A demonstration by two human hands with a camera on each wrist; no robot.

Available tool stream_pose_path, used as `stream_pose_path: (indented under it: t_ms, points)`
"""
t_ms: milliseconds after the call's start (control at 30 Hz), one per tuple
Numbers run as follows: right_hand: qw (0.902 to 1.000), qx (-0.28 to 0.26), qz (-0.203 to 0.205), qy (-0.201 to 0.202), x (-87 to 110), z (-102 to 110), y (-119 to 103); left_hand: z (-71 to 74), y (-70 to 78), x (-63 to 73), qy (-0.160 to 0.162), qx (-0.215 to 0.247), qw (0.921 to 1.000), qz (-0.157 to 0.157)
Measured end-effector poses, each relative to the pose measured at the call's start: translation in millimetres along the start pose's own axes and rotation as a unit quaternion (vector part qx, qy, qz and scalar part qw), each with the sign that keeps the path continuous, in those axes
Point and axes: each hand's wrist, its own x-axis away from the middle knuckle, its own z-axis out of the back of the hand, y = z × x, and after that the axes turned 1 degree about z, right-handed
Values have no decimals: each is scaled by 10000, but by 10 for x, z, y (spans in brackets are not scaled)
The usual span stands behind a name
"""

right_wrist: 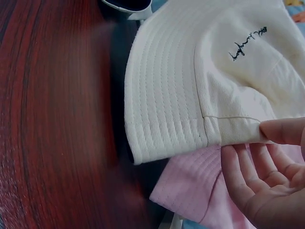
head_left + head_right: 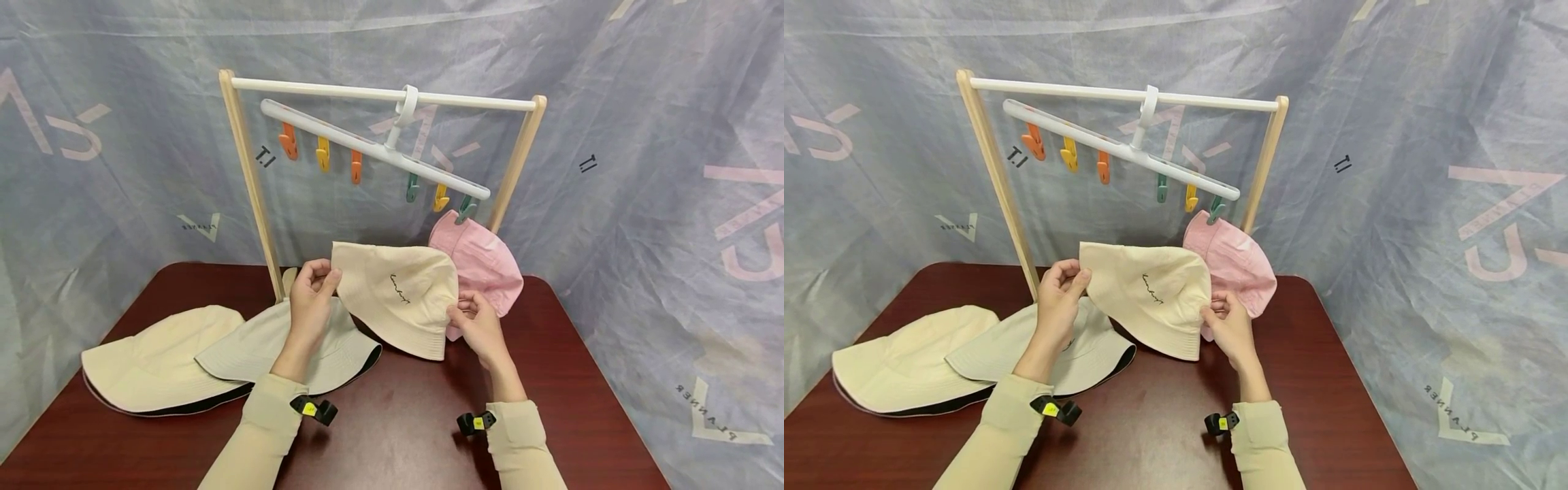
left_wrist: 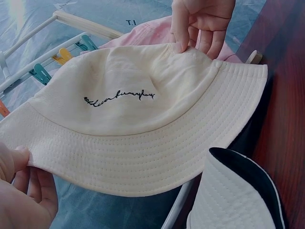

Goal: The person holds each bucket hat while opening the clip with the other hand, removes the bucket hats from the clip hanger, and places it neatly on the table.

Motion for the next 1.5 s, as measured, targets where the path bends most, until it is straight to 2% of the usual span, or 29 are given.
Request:
stream_pose_path:
  t_ms: [200,600,833,1033,1267,1500]
  points:
    - [9998,63,44,173,-2,8,-9,12,7,6,-147,-8,9997,203]
    - [9983,449,130,338,3,37,-4,34,15,-12,-376,-36,9985,392]
    - [9983,248,274,460,22,59,-35,45,38,-22,-474,-14,9977,493]
    - [9981,284,308,457,35,68,-83,68,71,-24,-555,124,9963,639]
    - [9978,265,332,509,30,84,-105,94,84,-26,-678,36,9957,634]
    - [9979,281,303,508,37,106,-102,139,83,-45,-805,-313,9937,714]
